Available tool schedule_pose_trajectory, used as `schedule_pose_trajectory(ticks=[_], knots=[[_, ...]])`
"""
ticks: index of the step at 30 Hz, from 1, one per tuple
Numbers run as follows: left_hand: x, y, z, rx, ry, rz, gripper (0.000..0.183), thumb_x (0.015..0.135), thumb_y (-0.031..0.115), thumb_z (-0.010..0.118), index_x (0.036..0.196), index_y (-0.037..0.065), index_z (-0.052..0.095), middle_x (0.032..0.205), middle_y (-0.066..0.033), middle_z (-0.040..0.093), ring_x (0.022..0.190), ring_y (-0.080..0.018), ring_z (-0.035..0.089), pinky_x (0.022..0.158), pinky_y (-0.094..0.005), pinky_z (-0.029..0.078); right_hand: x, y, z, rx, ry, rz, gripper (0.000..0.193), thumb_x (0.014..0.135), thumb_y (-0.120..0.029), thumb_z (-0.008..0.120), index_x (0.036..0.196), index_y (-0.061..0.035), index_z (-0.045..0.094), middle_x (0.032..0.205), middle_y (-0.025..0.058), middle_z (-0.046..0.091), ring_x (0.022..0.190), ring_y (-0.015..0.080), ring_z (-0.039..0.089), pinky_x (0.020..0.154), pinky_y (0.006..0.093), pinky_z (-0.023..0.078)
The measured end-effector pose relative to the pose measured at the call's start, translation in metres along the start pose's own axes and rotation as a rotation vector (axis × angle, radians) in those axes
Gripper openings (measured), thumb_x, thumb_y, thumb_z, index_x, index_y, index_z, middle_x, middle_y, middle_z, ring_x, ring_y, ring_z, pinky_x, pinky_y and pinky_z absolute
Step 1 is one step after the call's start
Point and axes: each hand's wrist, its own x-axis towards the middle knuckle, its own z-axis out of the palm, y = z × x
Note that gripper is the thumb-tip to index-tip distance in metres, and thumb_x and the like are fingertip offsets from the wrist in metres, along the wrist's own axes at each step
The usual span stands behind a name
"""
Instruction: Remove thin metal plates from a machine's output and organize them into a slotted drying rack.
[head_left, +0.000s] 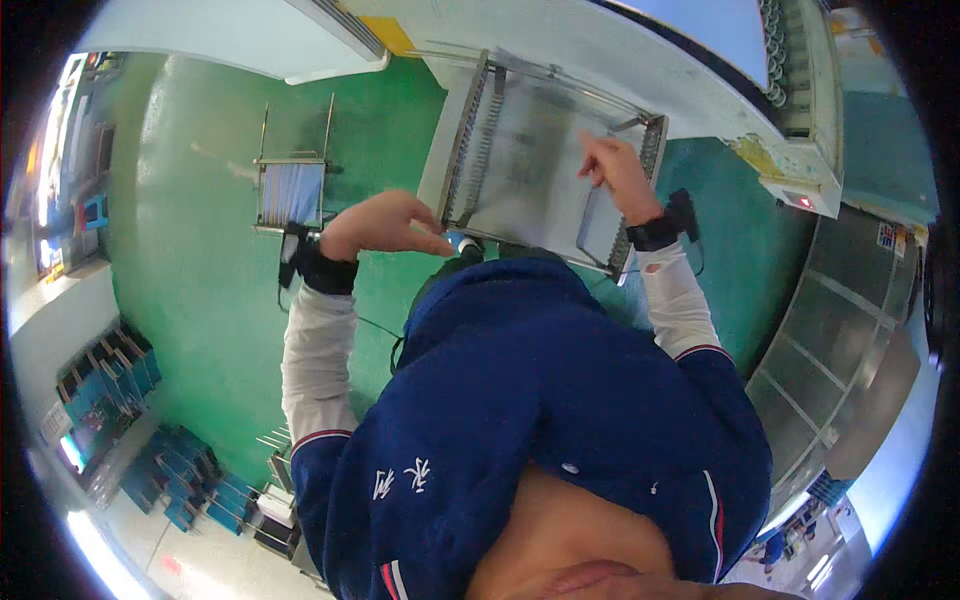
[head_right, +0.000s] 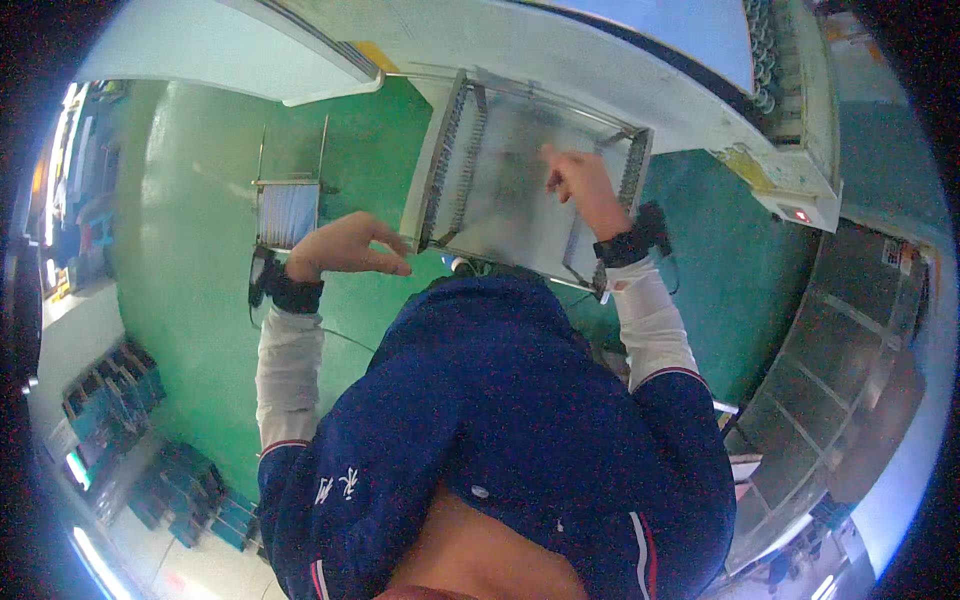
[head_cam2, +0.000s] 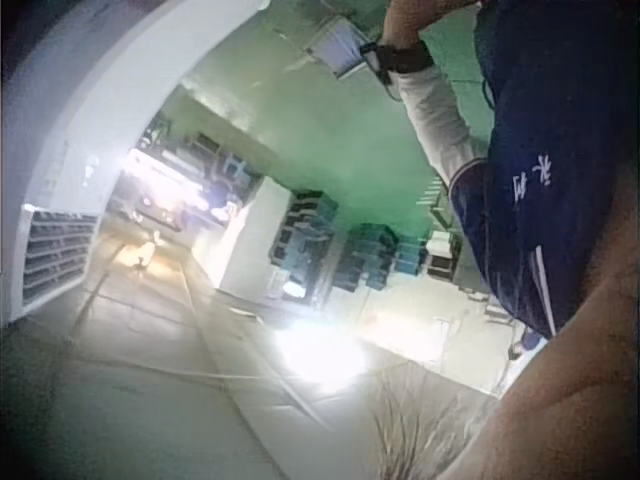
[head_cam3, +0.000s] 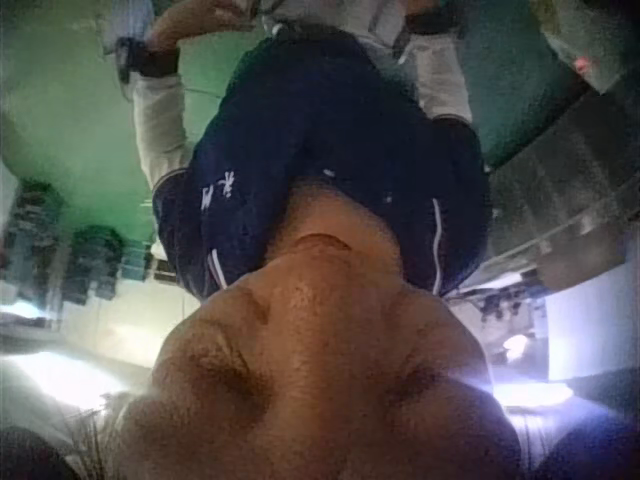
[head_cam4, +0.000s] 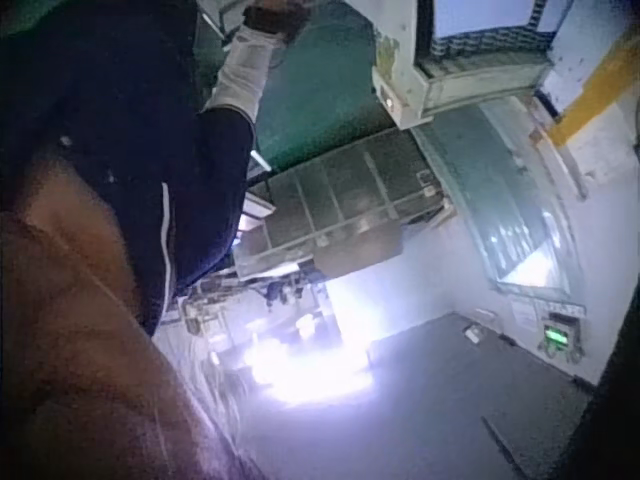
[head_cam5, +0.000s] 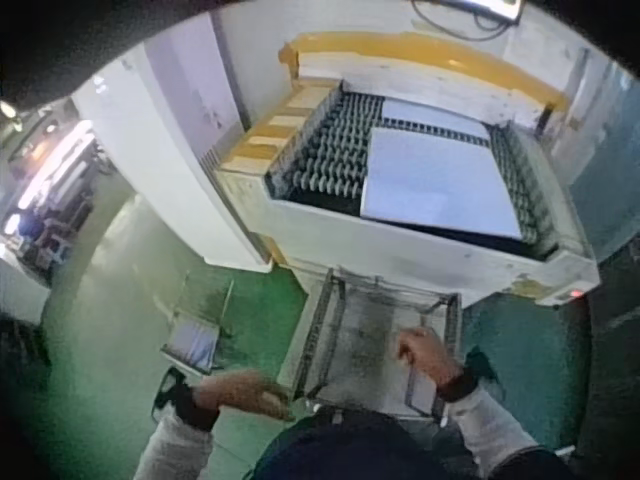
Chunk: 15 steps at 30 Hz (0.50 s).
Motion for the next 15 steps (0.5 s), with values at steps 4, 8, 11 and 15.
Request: schedule_pose_trajectory(ticks=[4,8,11,15], knots=[[0.016,0.014,-0.018,-1.050,-0.309,1.091,0.055,0.087,0.045,0.069,0.102,-0.008,0.067,0.103,-0.0222,0.069,0.097,-0.0327,0.067,0.086,-0.0431,0.052,-0.034,-0.010,-0.006,1.362,-0.480,-0.365,0.036,0.097,-0.040,0.053,0.085,-0.0062,0.056,0.064,0.0037,0.055,0.054,0.0139,0.053,0.054,0.0310,0.042],[0.019,0.029,-0.054,-0.937,-0.616,1.297,0.056,0.091,0.047,0.063,0.104,-0.008,0.066,0.100,-0.0231,0.069,0.097,-0.0350,0.067,0.083,-0.0452,0.053,-0.051,-0.042,-0.024,1.452,-0.788,-0.679,0.047,0.100,-0.044,0.047,0.071,-0.0066,0.050,0.051,-0.0008,0.046,0.045,0.0093,0.046,0.043,0.0269,0.036],[0.006,0.014,-0.060,-0.722,-0.249,0.888,0.052,0.092,0.046,0.062,0.107,-0.003,0.065,0.095,-0.0206,0.070,0.094,-0.0330,0.067,0.077,-0.0442,0.054,-0.067,-0.039,-0.030,0.779,-0.467,-0.438,0.044,0.099,-0.040,0.048,0.073,-0.0053,0.052,0.052,0.0011,0.049,0.048,0.0136,0.050,0.046,0.0292,0.039],[-0.046,-0.110,-0.028,0.450,0.453,-0.171,0.040,0.088,0.032,0.068,0.112,0.000,0.063,0.093,-0.0203,0.068,0.087,-0.0299,0.067,0.075,-0.0407,0.053,-0.125,0.088,-0.048,-0.911,0.252,-0.205,0.031,0.094,-0.030,0.054,0.104,-0.0043,0.067,0.093,0.0168,0.067,0.075,0.0361,0.060,0.070,0.0407,0.050]])
